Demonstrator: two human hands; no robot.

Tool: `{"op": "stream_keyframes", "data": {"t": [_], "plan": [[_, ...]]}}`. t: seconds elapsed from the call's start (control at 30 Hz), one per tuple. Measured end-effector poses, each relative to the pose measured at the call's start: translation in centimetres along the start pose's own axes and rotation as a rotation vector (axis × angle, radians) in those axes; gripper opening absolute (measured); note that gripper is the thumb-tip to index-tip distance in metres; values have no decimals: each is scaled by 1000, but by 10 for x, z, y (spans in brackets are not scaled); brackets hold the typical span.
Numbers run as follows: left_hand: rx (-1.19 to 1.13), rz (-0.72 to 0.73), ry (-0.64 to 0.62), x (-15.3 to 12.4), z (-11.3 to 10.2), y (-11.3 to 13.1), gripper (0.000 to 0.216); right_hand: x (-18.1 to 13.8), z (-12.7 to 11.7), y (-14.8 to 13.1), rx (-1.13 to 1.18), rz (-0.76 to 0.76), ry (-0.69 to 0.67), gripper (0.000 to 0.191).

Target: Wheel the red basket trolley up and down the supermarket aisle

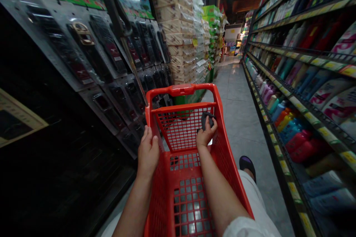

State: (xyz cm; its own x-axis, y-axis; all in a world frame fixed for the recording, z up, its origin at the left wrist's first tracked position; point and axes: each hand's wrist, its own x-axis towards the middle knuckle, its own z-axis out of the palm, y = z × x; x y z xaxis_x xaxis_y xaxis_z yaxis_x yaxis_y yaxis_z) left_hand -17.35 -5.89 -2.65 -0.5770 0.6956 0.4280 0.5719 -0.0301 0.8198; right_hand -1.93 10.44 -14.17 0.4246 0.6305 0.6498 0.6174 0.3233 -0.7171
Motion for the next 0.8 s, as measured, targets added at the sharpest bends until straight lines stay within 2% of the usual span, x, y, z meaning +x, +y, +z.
{"op": "stream_keyframes", "data": {"t": [0.07, 0.13, 0.2, 0.33, 0.4, 0.47, 0.53, 0.63, 0.7, 0.8], "plan": [[12, -3, -15, 0, 0, 3, 54, -4, 7, -7, 62, 88, 54, 71], [28, -5, -31, 0, 0, 5, 55, -14, 14, -24, 104, 62, 8, 71], [37, -6, -36, 0, 0, 5, 56, -30, 19, -46, 117, -36, -107, 73], [-4, -5, -12, 1, 2, 1, 55, -55, 25, -75, 27, -317, -457, 75], [-4, -9, -4, 1, 2, -1, 55, -54, 22, -69, -41, -479, -604, 70], [2, -9, 2, 2, 1, -3, 55, -45, 16, -49, -93, -581, -666, 65], [-10, 1, 10, 2, 1, -4, 54, -31, 6, -20, -130, -538, -602, 65], [-36, 12, 17, 1, 1, -5, 53, -20, -6, 17, -140, -238, -313, 73], [-35, 10, 9, 1, 2, -4, 54, -22, -7, 25, -106, -80, -172, 76], [-21, -4, -13, 0, 3, -1, 55, -40, 2, 11, -46, -32, -136, 80]]}}
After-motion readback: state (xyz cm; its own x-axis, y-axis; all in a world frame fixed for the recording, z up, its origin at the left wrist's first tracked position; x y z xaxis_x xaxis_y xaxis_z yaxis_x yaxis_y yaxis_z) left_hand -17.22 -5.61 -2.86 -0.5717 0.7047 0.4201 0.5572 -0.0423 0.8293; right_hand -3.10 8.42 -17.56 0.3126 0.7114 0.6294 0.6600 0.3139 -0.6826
